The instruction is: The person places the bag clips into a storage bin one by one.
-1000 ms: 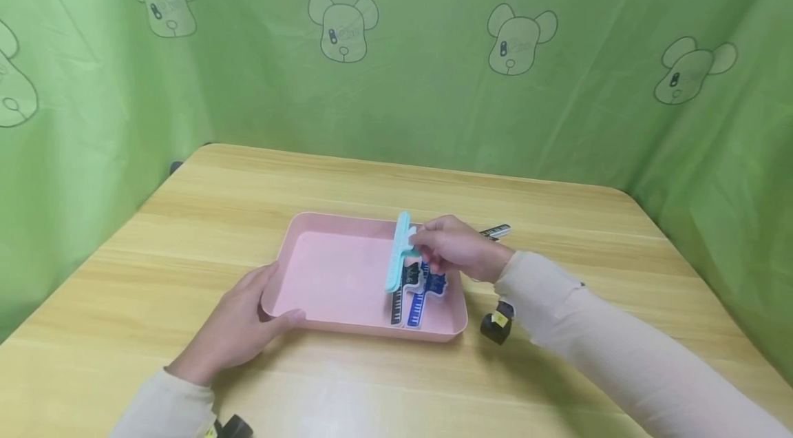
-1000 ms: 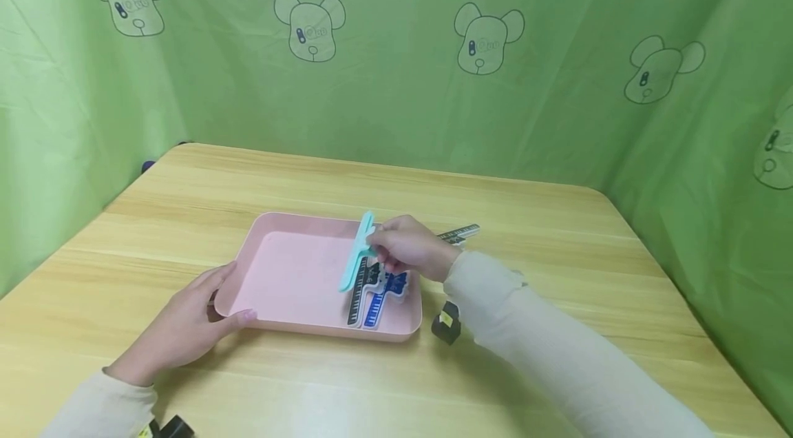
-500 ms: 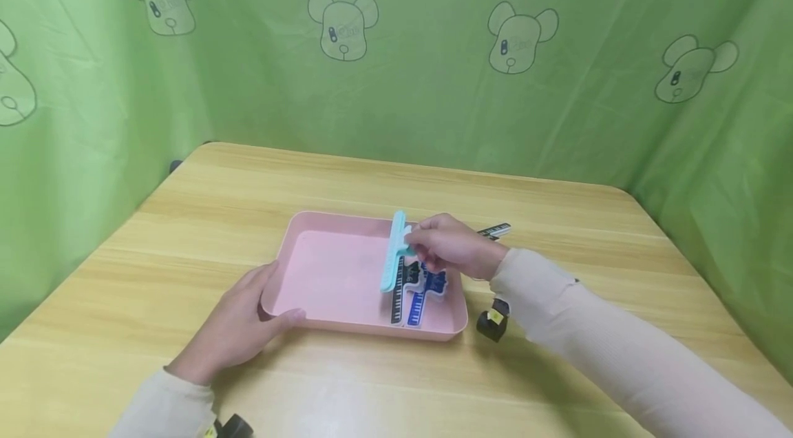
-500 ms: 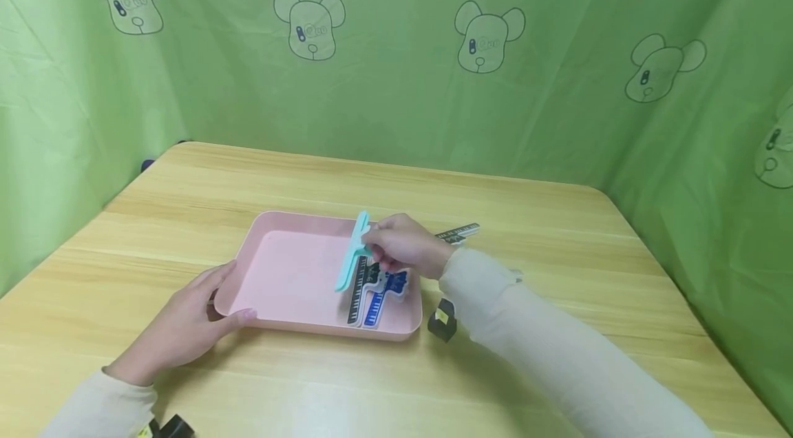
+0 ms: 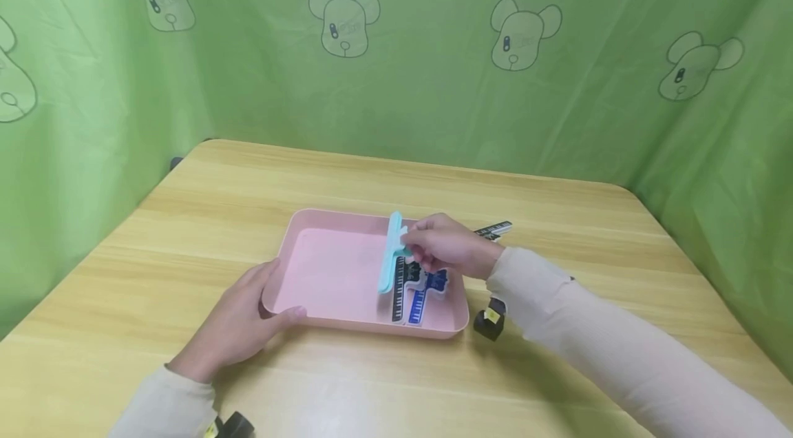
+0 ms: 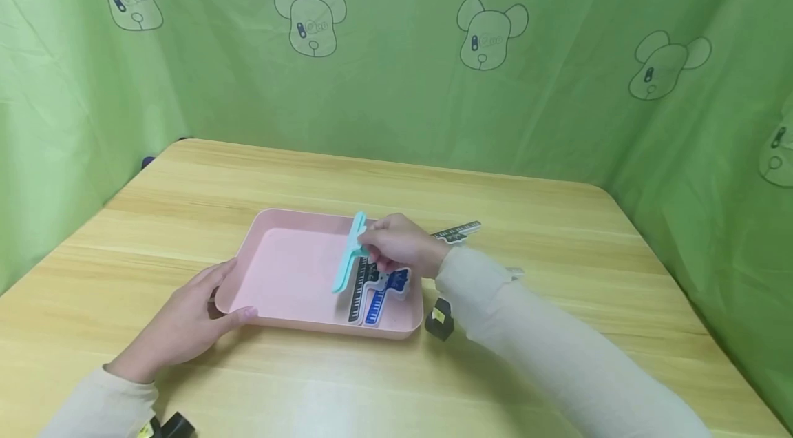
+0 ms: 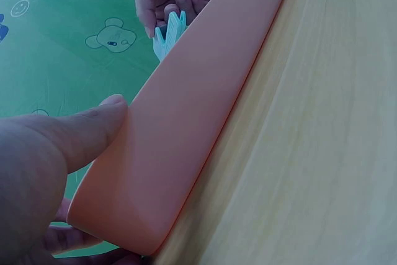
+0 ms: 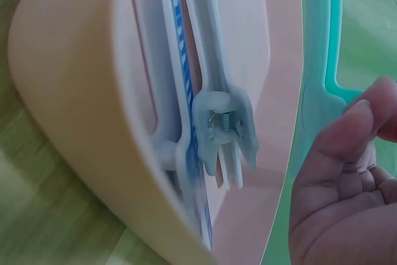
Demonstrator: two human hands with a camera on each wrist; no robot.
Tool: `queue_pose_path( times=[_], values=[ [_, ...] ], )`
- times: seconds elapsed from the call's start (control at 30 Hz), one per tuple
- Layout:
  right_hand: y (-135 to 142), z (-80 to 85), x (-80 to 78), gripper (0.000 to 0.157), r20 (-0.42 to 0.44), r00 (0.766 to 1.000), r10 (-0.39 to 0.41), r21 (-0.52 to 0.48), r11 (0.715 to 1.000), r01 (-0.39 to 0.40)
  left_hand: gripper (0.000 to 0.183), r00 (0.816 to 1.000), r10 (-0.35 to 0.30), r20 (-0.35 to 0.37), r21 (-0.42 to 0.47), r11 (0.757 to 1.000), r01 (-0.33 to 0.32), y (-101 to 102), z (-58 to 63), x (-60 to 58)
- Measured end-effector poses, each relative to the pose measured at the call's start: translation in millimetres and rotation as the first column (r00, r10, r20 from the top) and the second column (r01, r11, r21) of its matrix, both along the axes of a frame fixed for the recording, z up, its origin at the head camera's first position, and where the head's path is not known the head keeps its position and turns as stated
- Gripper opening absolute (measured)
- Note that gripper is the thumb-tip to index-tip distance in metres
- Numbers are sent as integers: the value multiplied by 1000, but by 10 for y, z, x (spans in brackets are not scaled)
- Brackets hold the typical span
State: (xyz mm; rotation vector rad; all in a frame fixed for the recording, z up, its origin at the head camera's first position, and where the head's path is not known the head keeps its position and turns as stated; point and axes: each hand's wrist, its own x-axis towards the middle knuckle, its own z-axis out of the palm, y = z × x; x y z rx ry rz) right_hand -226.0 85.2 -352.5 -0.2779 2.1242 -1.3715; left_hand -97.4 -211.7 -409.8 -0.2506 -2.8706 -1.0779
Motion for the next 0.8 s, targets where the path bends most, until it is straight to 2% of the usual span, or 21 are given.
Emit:
queue_pose_path(
  times=[0.5, 0.8],
  values=[
    [-96, -30, 22, 30, -47, 999, 22, 95, 995, -17, 92, 1000, 4, 10, 2, 1000, -4, -5, 6, -9],
    [-117, -41, 37, 31, -38, 999, 19, 79, 997, -16, 92, 1000, 2, 4, -7, 1000, -2, 0, 20, 3]
  ],
)
